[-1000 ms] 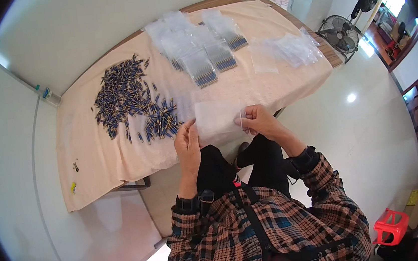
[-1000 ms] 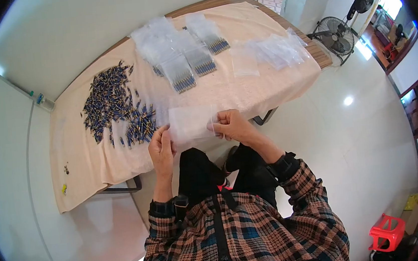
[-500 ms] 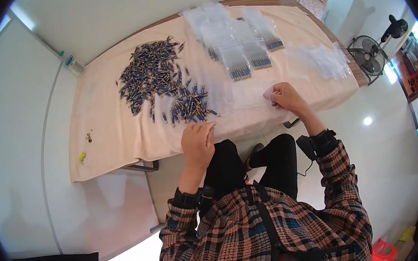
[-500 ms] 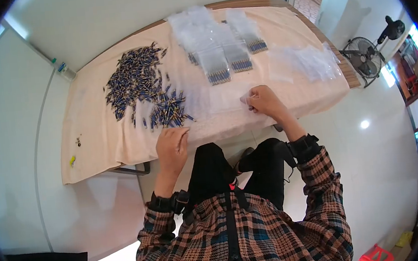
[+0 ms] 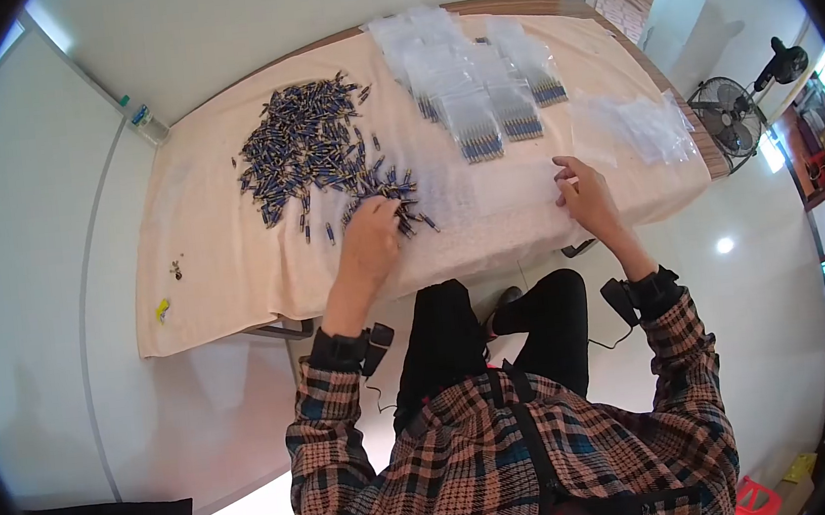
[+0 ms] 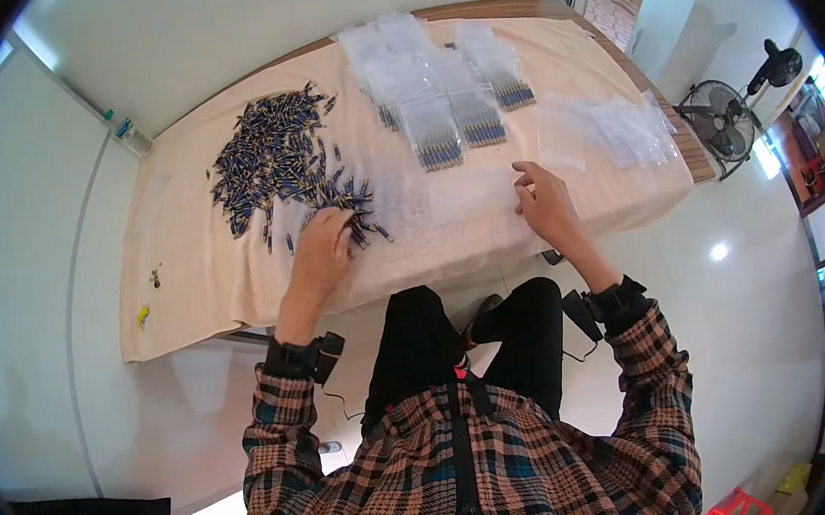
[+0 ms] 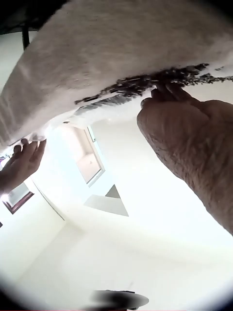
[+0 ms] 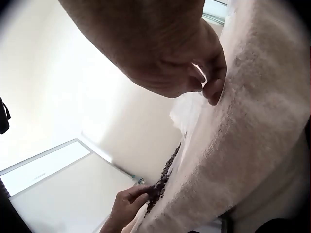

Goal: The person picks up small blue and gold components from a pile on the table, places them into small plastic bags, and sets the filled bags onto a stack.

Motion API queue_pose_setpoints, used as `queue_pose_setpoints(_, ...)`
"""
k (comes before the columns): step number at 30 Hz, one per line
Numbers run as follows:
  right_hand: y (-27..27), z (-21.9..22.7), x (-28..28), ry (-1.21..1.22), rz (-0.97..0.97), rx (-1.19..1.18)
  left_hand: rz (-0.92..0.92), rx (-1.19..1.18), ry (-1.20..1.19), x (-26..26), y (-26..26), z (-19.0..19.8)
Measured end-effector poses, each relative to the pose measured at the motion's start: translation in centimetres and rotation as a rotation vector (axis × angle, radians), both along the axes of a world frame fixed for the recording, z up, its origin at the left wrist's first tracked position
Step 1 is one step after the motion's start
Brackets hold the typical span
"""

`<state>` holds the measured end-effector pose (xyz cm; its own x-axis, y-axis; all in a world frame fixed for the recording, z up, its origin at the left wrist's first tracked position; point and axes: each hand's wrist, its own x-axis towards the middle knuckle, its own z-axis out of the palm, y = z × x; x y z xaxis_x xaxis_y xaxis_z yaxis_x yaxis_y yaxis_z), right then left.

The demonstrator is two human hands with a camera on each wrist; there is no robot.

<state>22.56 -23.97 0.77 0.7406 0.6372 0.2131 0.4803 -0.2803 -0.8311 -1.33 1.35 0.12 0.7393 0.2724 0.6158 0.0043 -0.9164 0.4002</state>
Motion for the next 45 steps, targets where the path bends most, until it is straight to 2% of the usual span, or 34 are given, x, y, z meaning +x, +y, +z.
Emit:
queue_pose_setpoints(1,0.0,-0.1,-0.1,0.000,0.000,0.003,0.000,0.003,0.000,-0.1,0.7,0.3)
queue_pose_setpoints(4,0.1,0.1,-0.7,-0.611,-0.105,0.026,0.030,-0.094,-0.003,-0.9,2.6,1.4)
queue_pose_setpoints(5,0.2,0.2,-0.9,-0.611,-0.104,0.027,0.032,-0.093,-0.003,-1.3,3.1,1.7)
queue_pose_setpoints(8,1.8,3.1,-4.3,-0.262,0.061,0.023,0.280,-0.175,0.134,-3.3,2.8,3.4)
queue_pose_setpoints(10,3.6,2.9,-6.4,-0.233,0.204,-0.007,0.322,-0.136,0.206,-4.0,2.7,2.2)
queue_pose_setpoints(13,7.4,1.8,-8.8,-0.252,0.286,-0.066,0.408,-0.058,0.337,-4.3,2.5,1.4)
queue_pose_setpoints(16,10.4,1.5,-10.7,-0.348,0.362,-0.042,0.376,-0.101,0.436,-4.1,1.7,2.4)
queue_pose_setpoints(19,12.6,1.6,-11.9,-0.538,0.383,-0.244,0.349,-0.101,0.399,-3.8,1.6,2.6)
queue_pose_setpoints(28,16.6,0.1,-12.5,-0.516,0.369,-0.191,0.293,-0.143,0.372,-1.8,2.7,2.3)
queue_pose_setpoints(32,18.7,-1.2,-11.9,-0.479,0.380,-0.070,0.200,-0.034,0.303,-0.4,4.5,0.5)
queue_pose_setpoints(33,19.4,-1.7,-11.5,-0.477,0.402,-0.004,0.199,-0.035,0.305,-0.1,4.6,1.1)
queue_pose_setpoints(35,20.6,-2.5,-10.5,-0.472,0.445,0.131,0.159,-0.336,0.370,0.6,5.0,2.5)
queue_pose_setpoints(36,20.7,-1.5,-10.3,-0.472,0.444,0.133,0.138,-0.486,0.400,1.0,5.3,2.7)
queue_pose_setpoints(37,20.7,-0.4,-9.9,-0.312,0.467,0.092,0.138,-0.483,0.400,1.2,5.4,3.0)
queue_pose_setpoints(39,20.6,1.4,-9.2,0.010,0.507,0.007,0.022,-0.740,0.274,1.5,5.7,3.1)
queue_pose_setpoints(40,20.7,1.6,-8.8,0.009,0.509,0.009,-0.036,-0.867,0.206,1.6,5.7,3.1)
queue_pose_setpoints(41,20.7,1.7,-8.4,0.141,0.525,0.063,-0.033,-0.865,0.204,1.6,5.7,3.3)
queue_pose_setpoints(43,20.7,1.7,-7.7,0.408,0.550,0.170,-0.138,-1.009,-0.025,1.3,5.2,3.3)
queue_pose_setpoints(44,20.5,1.6,-7.4,0.410,0.548,0.169,-0.194,-1.081,-0.139,1.1,4.8,3.2)
queue_pose_setpoints(45,20.3,1.5,-7.0,0.418,0.543,0.163,-0.195,-1.082,-0.138,0.8,4.6,3.1)
